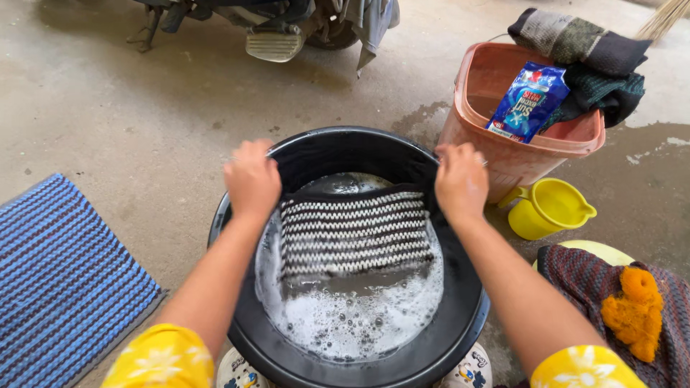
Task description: The person washes a patterned cloth by hand in a basin of soapy water, scrubbing it repeatedly and adding more detergent from a packet.
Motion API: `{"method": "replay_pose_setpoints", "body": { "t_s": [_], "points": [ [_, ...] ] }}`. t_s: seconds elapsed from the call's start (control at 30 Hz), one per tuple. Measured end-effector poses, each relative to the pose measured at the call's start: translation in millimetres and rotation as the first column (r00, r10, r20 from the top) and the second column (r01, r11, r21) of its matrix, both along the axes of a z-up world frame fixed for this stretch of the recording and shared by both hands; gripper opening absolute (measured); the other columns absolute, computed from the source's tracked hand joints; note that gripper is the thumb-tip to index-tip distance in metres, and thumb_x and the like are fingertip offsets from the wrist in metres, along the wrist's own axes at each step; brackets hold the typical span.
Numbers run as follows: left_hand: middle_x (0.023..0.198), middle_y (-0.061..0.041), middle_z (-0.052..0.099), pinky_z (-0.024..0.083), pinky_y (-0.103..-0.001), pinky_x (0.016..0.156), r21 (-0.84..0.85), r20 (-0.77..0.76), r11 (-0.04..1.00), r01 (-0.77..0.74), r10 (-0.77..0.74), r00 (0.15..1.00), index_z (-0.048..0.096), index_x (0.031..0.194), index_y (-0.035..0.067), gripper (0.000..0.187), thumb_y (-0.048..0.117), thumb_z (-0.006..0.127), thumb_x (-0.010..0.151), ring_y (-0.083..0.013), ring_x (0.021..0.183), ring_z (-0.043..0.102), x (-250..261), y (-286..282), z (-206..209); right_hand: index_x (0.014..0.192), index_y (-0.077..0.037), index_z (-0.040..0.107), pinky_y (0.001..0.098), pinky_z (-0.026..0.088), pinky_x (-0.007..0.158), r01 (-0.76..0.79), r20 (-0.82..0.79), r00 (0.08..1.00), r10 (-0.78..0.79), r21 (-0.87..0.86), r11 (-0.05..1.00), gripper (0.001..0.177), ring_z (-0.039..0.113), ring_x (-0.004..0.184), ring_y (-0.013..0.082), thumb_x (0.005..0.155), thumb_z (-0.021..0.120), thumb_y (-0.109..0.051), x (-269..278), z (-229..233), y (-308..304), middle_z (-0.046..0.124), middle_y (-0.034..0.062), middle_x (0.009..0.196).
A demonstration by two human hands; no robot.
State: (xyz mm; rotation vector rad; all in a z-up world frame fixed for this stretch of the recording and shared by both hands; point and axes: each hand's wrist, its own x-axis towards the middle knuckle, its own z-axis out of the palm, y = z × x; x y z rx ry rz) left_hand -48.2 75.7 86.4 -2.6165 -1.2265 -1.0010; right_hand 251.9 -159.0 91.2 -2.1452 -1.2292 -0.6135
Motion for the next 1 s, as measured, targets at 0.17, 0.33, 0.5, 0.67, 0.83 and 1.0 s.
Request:
{"method": "replay_pose_setpoints", "body": {
  "t_s": [0.17, 0.33, 0.5, 0.67, 0.83, 1.0],
  "points": [
    [0.117, -0.012, 0.063, 0.048, -0.05, 0.09, -0.038, 0.052, 0.999, 0.004, -0.002, 0.999, 0.06, 0.128, 0.01, 0.044, 0.013, 0.072, 0.085, -0.0348, 0.113, 0.06, -19.3, 8.2, 16.7, 0.108, -0.015, 0.072, 0.0483, 0.045, 0.091, 0.118, 0.08, 0.99, -0.121, 0.039, 0.992, 0.015, 0.056, 0.106, 0.0347, 0.095, 0.069, -0.008, 30.4, 34.6, -14.7, 0.058, 0.0127, 0.107],
    [0.116, -0.014, 0.062, 0.049, -0.05, 0.089, -0.086, -0.046, 0.995, 0.042, -0.047, 0.998, 0.059, 0.127, 0.009, 0.045, 0.013, 0.073, 0.085, -0.0363, 0.112, 0.06, -30.0, -9.7, -8.4, 0.131, -0.012, 0.058, 0.051, 0.041, 0.102, 0.299, 0.155, 0.926, -0.345, 0.258, 0.919, 0.044, 0.052, 0.12, 0.037, 0.09, 0.073, -0.007, 100.5, 18.2, -26.5, 0.056, 0.0161, 0.123],
    [0.115, -0.014, 0.061, 0.051, -0.047, 0.088, -0.158, -0.04, 0.983, 0.094, -0.102, 0.994, 0.058, 0.129, 0.009, 0.05, 0.014, 0.073, 0.082, -0.0356, 0.109, 0.061, -34.0, -30.5, -23.9, 0.146, -0.005, 0.041, 0.0498, 0.039, 0.103, 0.425, -0.259, 0.894, -0.366, 0.23, 0.875, 0.081, 0.051, 0.124, 0.0412, 0.082, 0.09, -0.018, 244.4, -25.8, -9.4, 0.056, 0.0213, 0.129],
    [0.114, -0.014, 0.06, 0.052, -0.047, 0.089, -0.316, 0.002, 0.944, 0.097, -0.101, 0.995, 0.057, 0.131, 0.012, 0.05, 0.015, 0.073, 0.084, -0.0369, 0.11, 0.06, -30.0, -46.3, -35.6, 0.14, -0.006, 0.052, 0.0394, 0.05, 0.098, 0.457, -0.505, 0.806, -0.31, 0.196, 0.868, 0.069, 0.066, 0.111, 0.0288, 0.082, 0.088, -0.02, 304.0, -68.7, -0.7, 0.068, 0.0145, 0.12],
    [0.115, -0.014, 0.06, 0.051, -0.046, 0.09, -0.384, 0.017, 0.914, 0.129, -0.133, 0.991, 0.055, 0.131, 0.011, 0.053, 0.014, 0.075, 0.081, -0.037, 0.112, 0.06, -28.0, -52.4, -47.4, 0.097, 0.0, 0.065, 0.0447, 0.048, 0.088, 0.276, -0.218, 0.949, -0.228, 0.221, 0.936, 0.026, 0.064, 0.099, 0.0309, 0.104, 0.078, -0.022, 279.0, -40.9, -10.9, 0.066, 0.0139, 0.102],
    [0.119, -0.012, 0.065, 0.054, -0.04, 0.094, -0.57, 0.295, 0.762, 0.308, -0.16, 0.942, 0.055, 0.134, 0.01, 0.059, 0.023, 0.08, 0.082, -0.0277, 0.109, 0.065, -8.2, -50.3, -66.2, 0.096, 0.004, 0.057, 0.0436, 0.045, 0.082, -0.265, -0.021, 0.958, 0.286, 0.312, 0.912, 0.023, 0.054, 0.091, 0.0297, 0.105, 0.073, -0.009, 175.0, 26.9, 15.3, 0.054, 0.0154, 0.098]
  ]
}}
